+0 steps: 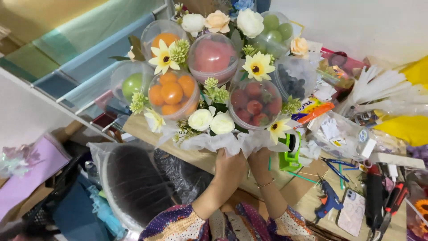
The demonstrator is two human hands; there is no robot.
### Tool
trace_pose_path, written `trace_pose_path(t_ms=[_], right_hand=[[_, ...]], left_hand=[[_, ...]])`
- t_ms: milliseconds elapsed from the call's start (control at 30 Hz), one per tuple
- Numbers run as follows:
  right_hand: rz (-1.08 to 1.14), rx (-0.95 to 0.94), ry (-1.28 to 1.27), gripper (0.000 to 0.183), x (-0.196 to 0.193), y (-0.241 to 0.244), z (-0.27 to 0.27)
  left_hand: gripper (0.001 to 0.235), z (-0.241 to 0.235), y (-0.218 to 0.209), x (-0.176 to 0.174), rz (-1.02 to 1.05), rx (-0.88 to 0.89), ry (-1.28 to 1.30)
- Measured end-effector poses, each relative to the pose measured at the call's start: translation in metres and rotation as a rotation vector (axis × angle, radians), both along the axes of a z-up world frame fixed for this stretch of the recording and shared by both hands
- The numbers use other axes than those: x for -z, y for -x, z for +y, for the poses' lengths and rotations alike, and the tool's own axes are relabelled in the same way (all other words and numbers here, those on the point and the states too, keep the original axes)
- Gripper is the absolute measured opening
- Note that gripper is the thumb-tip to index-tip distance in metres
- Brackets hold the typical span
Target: Assembling a fruit and flower bouquet by arranging containers and flowers, then wrapping with paper.
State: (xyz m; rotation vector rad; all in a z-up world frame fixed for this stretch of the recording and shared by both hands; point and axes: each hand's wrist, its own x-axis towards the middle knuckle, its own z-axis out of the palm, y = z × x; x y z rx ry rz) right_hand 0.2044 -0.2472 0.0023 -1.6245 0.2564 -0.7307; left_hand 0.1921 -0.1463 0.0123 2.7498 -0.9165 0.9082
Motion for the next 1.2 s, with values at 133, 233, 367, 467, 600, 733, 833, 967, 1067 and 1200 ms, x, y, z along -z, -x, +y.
trace_pose_path(t_ms=[133,233,367,467,600,733,833,967,1067,1200], right_hand=[[0.012,0.068,-0.004,0.042,0.008,-0.005,-0.003],[0.016,0.095,-0.015,0.041,0.018,-0.004,-0.009],[0.031,0.103,-0.035,0.039,0.033,-0.003,-0.004],[0.043,0.105,-0.036,0.038,0.044,0.001,0.0],[0.051,0.105,-0.034,0.036,0.052,-0.005,0.012],[0.044,0.104,-0.022,0.034,0.058,-0.008,-0.005],[0.055,0.113,-0.032,0.033,0.067,-0.003,-0.015],[0.066,0.129,-0.043,0.031,0.077,-0.001,-0.021],[0.062,0.136,-0.046,0.03,0.08,-0.01,-0.027],[0.061,0.158,-0.07,0.029,0.093,-0.009,-0.024]], left_hand=[[0.016,0.02,0.009,-0.045,0.097,0.082,-0.094],[0.02,0.02,-0.005,0.005,0.22,0.117,-0.155],[0.026,0.026,-0.006,-0.002,0.157,0.146,-0.067],[0.027,0.029,-0.001,-0.021,0.129,0.139,-0.037],[0.027,0.026,-0.012,-0.03,0.126,0.133,-0.014],[0.027,0.028,-0.014,-0.036,0.111,0.13,0.013],[0.027,0.032,-0.013,-0.038,0.115,0.134,0.018],[0.027,0.039,-0.009,-0.038,0.116,0.144,0.029],[0.027,0.038,-0.011,-0.043,0.105,0.147,0.041],[0.028,0.036,-0.01,-0.046,0.094,0.163,0.039]])
